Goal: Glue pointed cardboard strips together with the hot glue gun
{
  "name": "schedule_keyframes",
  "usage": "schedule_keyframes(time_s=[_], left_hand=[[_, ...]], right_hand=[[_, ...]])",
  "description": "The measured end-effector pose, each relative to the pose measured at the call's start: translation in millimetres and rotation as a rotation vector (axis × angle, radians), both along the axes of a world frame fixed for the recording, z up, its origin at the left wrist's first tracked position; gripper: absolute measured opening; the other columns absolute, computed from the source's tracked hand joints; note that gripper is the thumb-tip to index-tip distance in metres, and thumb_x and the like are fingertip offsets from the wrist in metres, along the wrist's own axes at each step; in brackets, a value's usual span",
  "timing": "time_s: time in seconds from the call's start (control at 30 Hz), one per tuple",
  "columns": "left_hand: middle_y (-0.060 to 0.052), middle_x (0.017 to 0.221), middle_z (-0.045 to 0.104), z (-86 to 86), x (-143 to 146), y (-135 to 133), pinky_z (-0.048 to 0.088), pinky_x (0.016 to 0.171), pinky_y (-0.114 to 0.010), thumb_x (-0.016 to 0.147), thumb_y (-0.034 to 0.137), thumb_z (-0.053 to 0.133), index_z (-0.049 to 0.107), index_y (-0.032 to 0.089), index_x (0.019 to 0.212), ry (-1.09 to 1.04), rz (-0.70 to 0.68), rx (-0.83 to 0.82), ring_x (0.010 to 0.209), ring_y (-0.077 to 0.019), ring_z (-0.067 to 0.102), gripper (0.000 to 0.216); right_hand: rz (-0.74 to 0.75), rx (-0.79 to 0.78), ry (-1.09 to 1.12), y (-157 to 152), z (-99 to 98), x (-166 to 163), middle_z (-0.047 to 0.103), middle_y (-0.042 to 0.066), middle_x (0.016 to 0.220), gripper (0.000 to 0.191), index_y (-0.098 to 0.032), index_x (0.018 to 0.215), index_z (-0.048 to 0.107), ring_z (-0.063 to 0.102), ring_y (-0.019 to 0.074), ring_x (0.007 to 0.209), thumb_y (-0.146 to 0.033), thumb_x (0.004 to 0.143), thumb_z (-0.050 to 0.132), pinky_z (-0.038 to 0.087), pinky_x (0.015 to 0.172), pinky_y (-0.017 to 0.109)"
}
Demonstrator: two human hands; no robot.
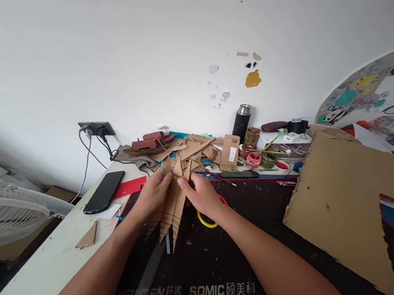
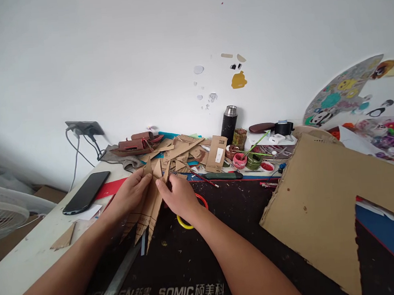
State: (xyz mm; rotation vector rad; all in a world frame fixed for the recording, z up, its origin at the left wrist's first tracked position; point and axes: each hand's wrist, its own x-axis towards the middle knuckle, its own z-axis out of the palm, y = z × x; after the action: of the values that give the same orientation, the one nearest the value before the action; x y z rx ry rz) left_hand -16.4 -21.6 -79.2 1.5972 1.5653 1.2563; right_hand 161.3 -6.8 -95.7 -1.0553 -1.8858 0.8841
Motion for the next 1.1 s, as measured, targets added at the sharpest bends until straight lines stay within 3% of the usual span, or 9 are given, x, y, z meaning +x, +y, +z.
schedule_keyframes(time_s=[0.3,0.5,0.87,1.1], left_hand=[[0.002,0.066,0.054,-2.1,2.2,-1.7,0.039,0.065,-0.033,0.091,0.041,0.058,0.051,0.025,0.069,0.155,0.042,-0.023,0.067,-0.0214,0.049,0.028],[-0.001,0.077,0.063,-1.0,0.9,-0.7,0.044,0.074,-0.034,0.095,0.049,0.051,0.057,0.023,0.077,0.118,-0.053,-0.057,0.077,-0.0231,0.057,0.032],[-0.001,0.072,0.062,-3.3,4.1,-0.6,0.042,0.071,-0.034,0.093,0.047,0.054,0.056,0.025,0.071,0.148,0.032,-0.033,0.073,-0.0237,0.054,0.031],[0.0,0.071,0.058,-5.2,5.0,-0.2,0.042,0.071,-0.033,0.094,0.047,0.052,0.051,0.025,0.07,0.103,0.006,-0.032,0.074,-0.0229,0.054,0.032]], right_hand=[[-0.004,0.016,-0.023,-2.9,-0.4,-2.0,0.073,0.008,0.089,0.024,-0.022,0.087,0.062,0.068,0.0253,0.093,-0.038,0.104,0.055,0.043,0.076,0.031],[-0.026,0.002,-0.077,-2.2,-0.9,-2.0,0.071,0.008,0.085,0.03,-0.022,0.081,0.057,0.067,0.0245,0.086,-0.041,0.103,0.055,0.042,0.074,0.031],[-0.001,0.012,-0.027,-2.3,-0.3,-2.4,0.074,0.009,0.09,0.028,-0.021,0.088,0.062,0.07,0.0257,0.09,-0.042,0.104,0.054,0.044,0.076,0.032],[0.004,-0.013,-0.025,1.4,-2.7,-1.7,0.074,0.009,0.089,0.028,-0.022,0.085,0.063,0.069,0.0259,0.094,-0.041,0.104,0.054,0.044,0.076,0.031]])
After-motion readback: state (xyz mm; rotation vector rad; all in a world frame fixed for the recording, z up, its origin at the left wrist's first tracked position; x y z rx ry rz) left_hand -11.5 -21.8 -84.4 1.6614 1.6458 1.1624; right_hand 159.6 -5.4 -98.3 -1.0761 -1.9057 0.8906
